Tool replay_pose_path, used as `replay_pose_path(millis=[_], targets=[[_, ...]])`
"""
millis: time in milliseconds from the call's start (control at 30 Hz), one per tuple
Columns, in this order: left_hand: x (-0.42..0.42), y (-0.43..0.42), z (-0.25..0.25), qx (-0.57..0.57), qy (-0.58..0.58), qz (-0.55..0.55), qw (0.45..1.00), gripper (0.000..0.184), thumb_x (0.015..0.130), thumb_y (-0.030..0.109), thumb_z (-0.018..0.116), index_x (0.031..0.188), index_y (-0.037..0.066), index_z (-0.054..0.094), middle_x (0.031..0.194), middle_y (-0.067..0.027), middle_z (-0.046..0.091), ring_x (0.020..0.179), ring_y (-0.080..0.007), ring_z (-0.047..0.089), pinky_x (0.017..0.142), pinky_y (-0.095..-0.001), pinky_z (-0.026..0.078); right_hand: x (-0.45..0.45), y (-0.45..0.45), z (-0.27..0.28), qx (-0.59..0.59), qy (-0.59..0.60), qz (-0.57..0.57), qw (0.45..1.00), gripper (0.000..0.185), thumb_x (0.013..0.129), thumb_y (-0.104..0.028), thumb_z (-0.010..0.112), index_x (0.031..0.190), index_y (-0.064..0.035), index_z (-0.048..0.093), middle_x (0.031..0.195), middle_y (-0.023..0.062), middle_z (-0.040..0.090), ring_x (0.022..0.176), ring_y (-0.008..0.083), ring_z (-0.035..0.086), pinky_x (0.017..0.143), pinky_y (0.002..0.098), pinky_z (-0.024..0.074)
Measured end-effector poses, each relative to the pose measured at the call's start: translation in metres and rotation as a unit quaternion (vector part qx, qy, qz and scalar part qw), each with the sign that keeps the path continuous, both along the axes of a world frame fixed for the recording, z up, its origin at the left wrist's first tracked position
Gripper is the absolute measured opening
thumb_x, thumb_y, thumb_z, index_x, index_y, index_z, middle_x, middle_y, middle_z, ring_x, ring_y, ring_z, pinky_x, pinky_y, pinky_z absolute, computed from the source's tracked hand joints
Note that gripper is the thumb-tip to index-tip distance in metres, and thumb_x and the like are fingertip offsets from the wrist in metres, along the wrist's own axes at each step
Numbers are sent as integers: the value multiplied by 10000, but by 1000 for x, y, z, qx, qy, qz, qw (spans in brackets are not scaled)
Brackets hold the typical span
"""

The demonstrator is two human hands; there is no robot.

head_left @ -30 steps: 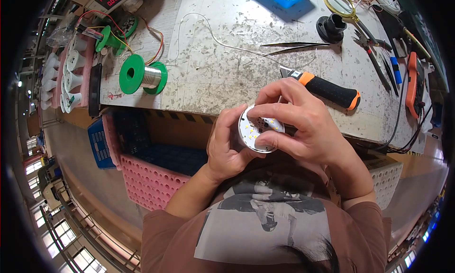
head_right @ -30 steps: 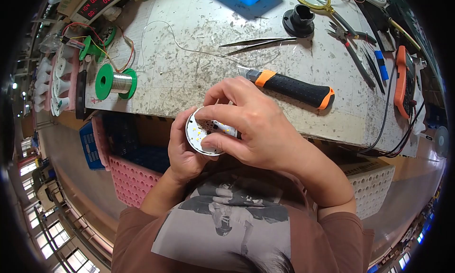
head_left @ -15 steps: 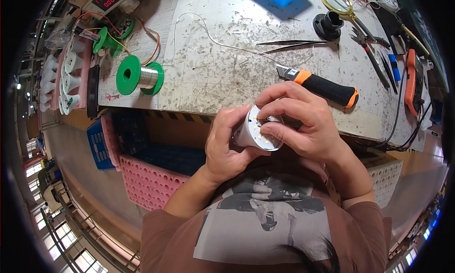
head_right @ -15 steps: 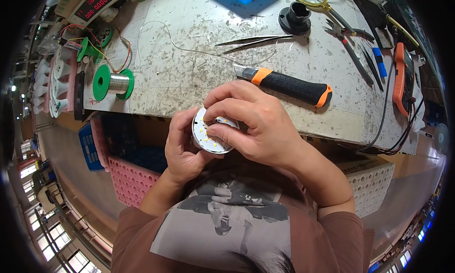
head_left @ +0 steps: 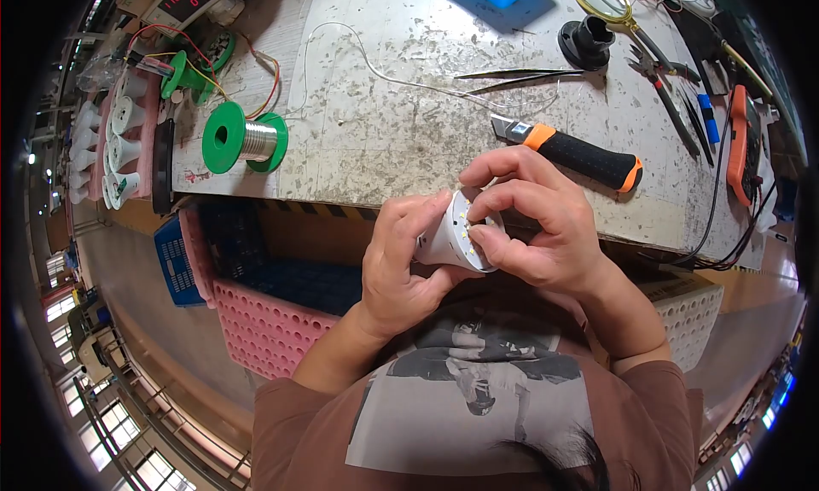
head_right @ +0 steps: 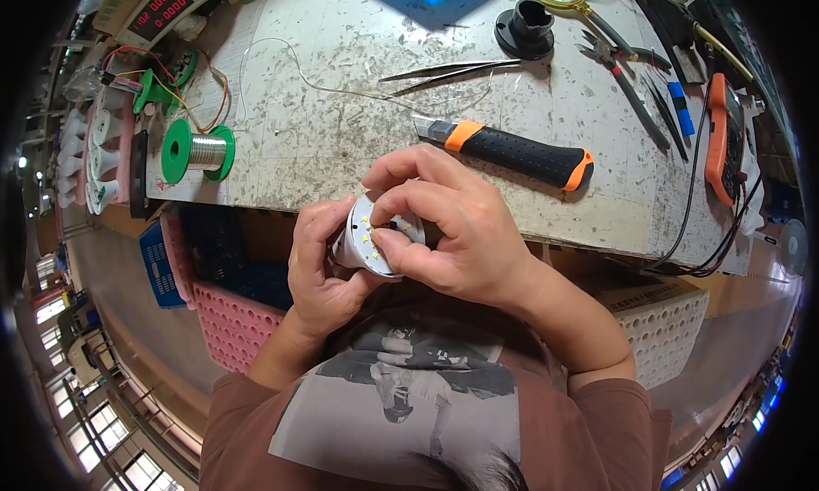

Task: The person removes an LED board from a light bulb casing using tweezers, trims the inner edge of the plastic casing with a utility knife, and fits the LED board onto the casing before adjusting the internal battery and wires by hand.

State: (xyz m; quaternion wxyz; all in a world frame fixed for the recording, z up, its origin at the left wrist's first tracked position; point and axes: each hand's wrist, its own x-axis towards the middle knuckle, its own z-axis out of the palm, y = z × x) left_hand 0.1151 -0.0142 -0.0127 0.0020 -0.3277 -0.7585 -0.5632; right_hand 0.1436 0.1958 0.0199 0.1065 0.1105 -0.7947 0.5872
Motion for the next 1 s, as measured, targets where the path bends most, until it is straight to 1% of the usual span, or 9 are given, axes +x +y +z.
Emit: replay_pose_path(millis=[167,233,267,400,533,600,767,933,1000], targets=[[-1,-2,3,-25,7,-6,1000,763,677,54,941,1372,49,625,1216,-147,650,1087,-318,666,912,-394,562,-2,6,1,10,22,0,1000,186,774,-68,800,915,-24,687,1135,113,667,1004,261,680,846,360,565],[-1,-1,4,-31,7,-3,999,740,693,52,932,1367,49,625,1217,-149,648,1089,-319,665,911,-393,562,-1,7,3,1,5,-2,1000,180,775,-71,800,910,-25,689,1132,110,668,1006,256,678,849,357,562],[-1,0,6,-26,10,-3,1000,719,709,62,927,1361,45,626,1216,-149,646,1086,-319,665,910,-393,562,0,7,4,-10,-12,-3,1000,174,776,-74,799,904,-26,692,1130,108,669,1008,250,677,852,355,560],[1,0,4,-21,3,9,1000,671,746,98,919,1345,32,623,1207,-155,645,1071,-322,663,899,-392,561,1,7,1,-13,-8,-18,1000,159,781,-73,796,897,-28,696,1123,102,671,1014,239,674,865,347,552],[2,-1,0,-9,-5,16,1000,656,755,114,918,1332,25,618,1203,-160,645,1059,-324,661,886,-393,560,1,7,0,-31,8,-35,999,155,784,-70,789,898,-24,696,1118,102,672,1019,238,676,878,345,546],[1,1,0,-6,22,22,1000,643,756,117,918,1317,28,616,1193,-163,649,1051,-327,662,874,-394,560,2,7,1,-27,14,-39,999,154,783,-68,786,898,-23,695,1116,104,672,1018,239,677,880,346,546],[-2,1,6,-18,41,21,999,634,752,108,918,1305,31,618,1181,-163,653,1039,-334,667,861,-398,562,0,9,6,9,40,-41,998,158,775,-61,772,894,-29,674,1121,112,675,1009,260,680,882,358,550],[-3,0,9,-20,36,19,999,632,745,97,918,1298,31,620,1178,-164,653,1030,-337,672,850,-400,566,-2,10,14,48,43,-34,997,162,779,-59,765,889,-38,648,1108,106,671,990,276,676,867,371,552],[-4,-1,10,-36,54,24,998,632,741,91,917,1296,32,619,1177,-165,653,1023,-334,672,847,-400,566,-3,10,18,59,40,-33,997,164,782,-58,764,889,-40,640,1101,104,669,986,280,674,861,375,552]])
